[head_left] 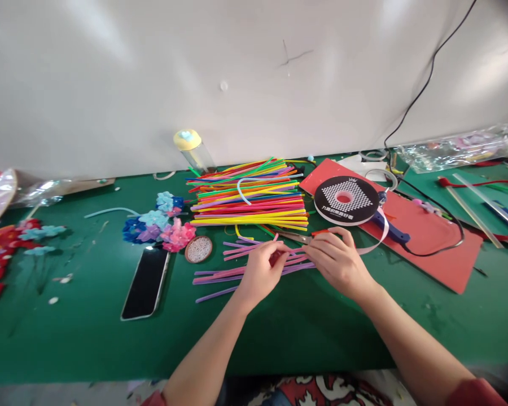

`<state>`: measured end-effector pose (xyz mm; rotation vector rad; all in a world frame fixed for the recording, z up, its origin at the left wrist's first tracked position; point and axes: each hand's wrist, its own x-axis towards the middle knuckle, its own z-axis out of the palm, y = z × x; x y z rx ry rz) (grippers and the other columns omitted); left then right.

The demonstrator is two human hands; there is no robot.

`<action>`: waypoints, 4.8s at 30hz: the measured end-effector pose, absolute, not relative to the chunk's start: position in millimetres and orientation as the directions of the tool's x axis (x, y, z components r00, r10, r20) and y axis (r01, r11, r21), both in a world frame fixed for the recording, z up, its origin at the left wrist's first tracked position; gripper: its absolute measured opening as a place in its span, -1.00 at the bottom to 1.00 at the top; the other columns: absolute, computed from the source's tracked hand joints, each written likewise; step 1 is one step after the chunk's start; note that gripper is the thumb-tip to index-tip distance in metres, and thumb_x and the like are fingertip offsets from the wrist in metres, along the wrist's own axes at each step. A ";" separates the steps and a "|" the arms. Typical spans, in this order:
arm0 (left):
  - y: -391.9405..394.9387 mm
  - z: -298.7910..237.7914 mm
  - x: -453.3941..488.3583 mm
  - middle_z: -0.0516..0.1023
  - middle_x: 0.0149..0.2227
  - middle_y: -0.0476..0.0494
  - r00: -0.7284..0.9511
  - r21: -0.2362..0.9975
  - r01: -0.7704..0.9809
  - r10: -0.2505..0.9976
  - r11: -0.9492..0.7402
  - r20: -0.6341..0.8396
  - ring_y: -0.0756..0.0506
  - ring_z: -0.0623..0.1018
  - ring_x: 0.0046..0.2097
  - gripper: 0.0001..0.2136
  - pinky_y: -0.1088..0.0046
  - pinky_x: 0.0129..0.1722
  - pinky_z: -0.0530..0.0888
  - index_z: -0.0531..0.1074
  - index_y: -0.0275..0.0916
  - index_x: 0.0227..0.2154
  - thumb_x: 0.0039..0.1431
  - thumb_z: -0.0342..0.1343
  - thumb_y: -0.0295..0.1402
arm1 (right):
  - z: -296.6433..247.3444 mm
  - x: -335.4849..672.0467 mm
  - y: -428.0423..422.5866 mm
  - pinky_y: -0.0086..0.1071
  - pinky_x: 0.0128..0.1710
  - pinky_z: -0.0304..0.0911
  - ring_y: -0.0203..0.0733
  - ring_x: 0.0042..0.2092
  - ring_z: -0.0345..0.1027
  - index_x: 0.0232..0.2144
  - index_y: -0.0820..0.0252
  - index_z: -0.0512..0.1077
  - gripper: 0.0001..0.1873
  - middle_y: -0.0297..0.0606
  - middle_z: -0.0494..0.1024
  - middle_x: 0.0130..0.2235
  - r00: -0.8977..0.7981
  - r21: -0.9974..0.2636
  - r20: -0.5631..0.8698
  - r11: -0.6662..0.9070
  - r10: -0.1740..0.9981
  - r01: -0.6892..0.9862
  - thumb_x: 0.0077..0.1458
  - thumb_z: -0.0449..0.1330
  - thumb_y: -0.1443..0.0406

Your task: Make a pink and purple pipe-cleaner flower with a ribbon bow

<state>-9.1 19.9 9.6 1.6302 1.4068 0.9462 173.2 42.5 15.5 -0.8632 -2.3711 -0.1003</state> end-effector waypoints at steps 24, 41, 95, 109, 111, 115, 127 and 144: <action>20.1 20.6 -6.7 0.41 -0.55 0.01 0.359 0.940 0.042 0.873 0.338 -0.330 0.03 0.42 -0.47 -0.85 0.46 -0.38 0.37 0.38 -0.32 -0.52 -0.10 0.20 -0.35 | 8.1 167.6 40.4 -0.20 -0.13 0.06 -0.16 -0.19 0.28 -0.45 0.19 0.42 -0.93 -0.23 0.50 -0.34 -0.477 -0.043 0.692 0.691 0.542 0.722 -0.02 0.17 0.43; 17.5 15.9 -1.8 0.32 -0.47 -0.04 0.298 0.992 -0.069 0.951 0.110 -0.085 -0.01 0.34 -0.37 -0.79 0.43 -0.32 0.38 0.53 -0.26 -0.39 -0.06 0.19 -0.24 | 14.5 154.5 28.0 -0.21 -0.25 0.26 -0.14 -0.21 0.25 -0.57 0.20 0.37 -0.83 -0.17 0.44 -0.32 -0.295 -0.622 0.538 0.608 0.789 0.493 -0.01 0.09 0.46; 18.2 15.7 -0.4 0.44 -0.47 -0.03 0.268 0.942 -0.134 0.926 0.309 -0.266 0.00 0.44 -0.42 -0.74 0.43 -0.37 0.39 0.42 -0.31 -0.48 -0.19 0.27 -0.24 | 26.2 168.9 35.5 -0.37 -0.32 0.37 -0.23 -0.33 0.47 -0.34 0.21 0.39 -0.85 -0.26 0.56 -0.42 -0.552 -0.995 -0.096 -0.065 0.829 0.076 -0.02 0.19 0.29; 16.7 14.2 -3.7 0.42 -0.56 0.04 0.362 0.923 -0.104 0.879 0.370 -0.311 0.05 0.44 -0.52 -0.81 0.49 -0.46 0.37 0.41 -0.33 -0.46 -0.13 0.25 -0.35 | 25.3 175.9 45.6 -0.46 -0.37 0.29 -0.32 -0.38 0.37 -0.47 0.20 0.46 -0.93 -0.28 0.48 -0.43 -0.548 -0.895 0.243 0.402 0.801 0.191 0.01 0.17 0.38; 15.9 13.4 -3.1 0.42 -0.54 0.04 0.358 0.924 -0.100 0.879 0.370 -0.313 0.05 0.45 -0.52 -0.82 0.48 -0.46 0.39 0.40 -0.32 -0.46 -0.14 0.25 -0.38 | 25.3 177.0 47.0 -0.44 -0.37 0.29 -0.32 -0.37 0.35 -0.50 0.21 0.46 -0.92 -0.28 0.44 -0.41 -0.576 -0.883 0.270 0.437 0.772 0.171 0.00 0.18 0.39; 14.2 14.0 -1.3 0.44 -0.53 0.03 0.341 0.940 -0.058 0.892 0.336 -0.298 0.03 0.48 -0.49 -0.86 0.45 -0.43 0.43 0.40 -0.32 -0.45 -0.11 0.22 -0.41 | 24.6 178.6 46.9 -0.41 -0.31 0.30 -0.28 -0.31 0.36 -0.52 0.20 0.46 -0.90 -0.25 0.41 -0.35 -0.582 -0.816 0.305 0.522 0.754 0.249 -0.02 0.18 0.43; 12.0 4.4 3.8 0.53 -0.44 -0.08 0.218 0.986 0.081 0.963 0.146 -0.161 -0.03 0.55 -0.45 -0.90 0.42 -0.39 0.52 0.46 -0.29 -0.41 -0.02 0.14 -0.40 | 18.5 173.8 45.6 -0.29 -0.35 0.30 -0.21 -0.34 0.30 -0.54 0.22 0.45 -0.83 -0.20 0.47 -0.41 -0.581 -0.552 0.462 0.730 0.670 0.403 0.05 0.12 0.41; 11.6 6.1 3.2 0.51 -0.51 -0.07 0.129 0.994 0.102 0.990 0.035 -0.048 -0.03 0.53 -0.48 -0.93 0.43 -0.42 0.52 0.47 -0.28 -0.46 -0.02 0.14 -0.40 | 22.1 174.7 44.7 -0.49 -0.41 0.28 -0.34 -0.40 0.36 -0.43 0.20 0.42 -0.89 -0.31 0.50 -0.44 -0.522 -0.824 0.255 0.465 0.814 0.324 0.02 0.12 0.45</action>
